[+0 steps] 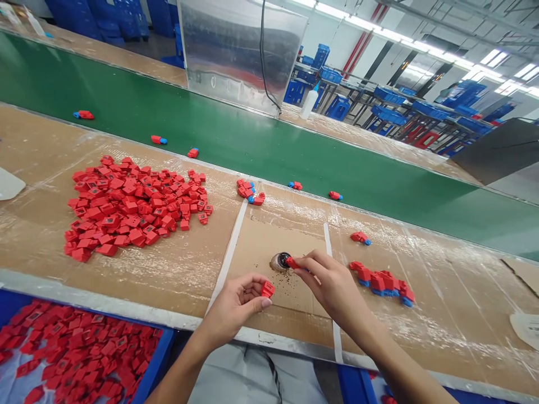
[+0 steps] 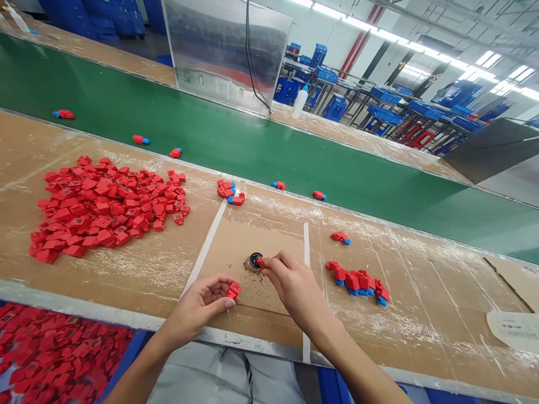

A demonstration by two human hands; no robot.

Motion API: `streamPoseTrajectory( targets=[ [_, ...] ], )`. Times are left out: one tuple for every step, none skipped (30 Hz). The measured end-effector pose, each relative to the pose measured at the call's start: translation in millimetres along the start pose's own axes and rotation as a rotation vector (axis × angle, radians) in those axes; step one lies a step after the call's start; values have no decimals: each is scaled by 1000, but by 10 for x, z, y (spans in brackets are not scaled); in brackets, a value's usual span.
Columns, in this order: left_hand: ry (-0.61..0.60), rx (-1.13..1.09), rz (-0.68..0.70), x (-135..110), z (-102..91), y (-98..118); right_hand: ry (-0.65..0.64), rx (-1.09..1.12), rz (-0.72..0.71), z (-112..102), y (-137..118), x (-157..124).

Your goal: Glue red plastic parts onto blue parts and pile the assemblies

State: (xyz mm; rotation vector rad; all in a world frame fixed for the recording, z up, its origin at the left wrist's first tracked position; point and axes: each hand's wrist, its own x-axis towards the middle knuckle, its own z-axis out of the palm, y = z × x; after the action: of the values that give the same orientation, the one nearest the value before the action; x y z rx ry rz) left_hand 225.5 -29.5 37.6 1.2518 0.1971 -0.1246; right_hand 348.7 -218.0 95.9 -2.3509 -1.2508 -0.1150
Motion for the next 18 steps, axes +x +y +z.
streamPoseTrajectory(
  targets=[
    [-3, -9, -3, 2, -1, -1, 16, 37, 21, -12, -2, -6],
    [-6, -17, -7, 3, -2, -2, 37, 78, 46, -26, -13, -15],
    [-12, -24, -11, 4, -3, -1, 63, 123, 67, -39, -33, -28],
    [-21, -27, -13, 5, -3, 0, 91, 169, 82, -51, -63, -44],
    [-29, -27, -12, 5, -3, 2, 113, 214, 88, -59, -101, -63],
    [-35, -27, -9, 5, -3, 4, 125, 256, 86, -62, -144, -85],
    [-38, -28, -7, 6, -2, 6, 124, 293, 79, -58, -188, -108],
    [-38, -30, -4, 7, 0, 8, 115, 322, 71, -48, -229, -131],
    [-39, -31, -3, 9, 1, 9, 99, 342, 63, -31, -265, -154],
    [-41, -31, -4, 11, 2, 11, 80, 357, 58, -10, -294, -174],
    [-45, -29, -3, 14, 3, 12, 63, 368, 55, 14, -316, -192],
    [-50, -25, -1, 17, 4, 12, 48, 377, 53, 39, -329, -207],
    [-55, -23, 3, 19, 5, 12, 36, 384, 52, 63, -336, -218],
    [-60, -24, 6, 21, 5, 13, 28, 391, 52, 85, -339, -227],
    [-61, -28, 9, 21, 6, 13, 23, 396, 53, 103, -340, -234],
    [-61, -33, 11, 21, 8, 14, 22, 398, 54, 118, -340, -240],
    [-62, -38, 12, 19, 10, 15, 21, 399, 56, 129, -340, -244],
    [-64, -42, 12, 16, 13, 18, 18, 399, 58, 137, -341, -249]
  ],
)
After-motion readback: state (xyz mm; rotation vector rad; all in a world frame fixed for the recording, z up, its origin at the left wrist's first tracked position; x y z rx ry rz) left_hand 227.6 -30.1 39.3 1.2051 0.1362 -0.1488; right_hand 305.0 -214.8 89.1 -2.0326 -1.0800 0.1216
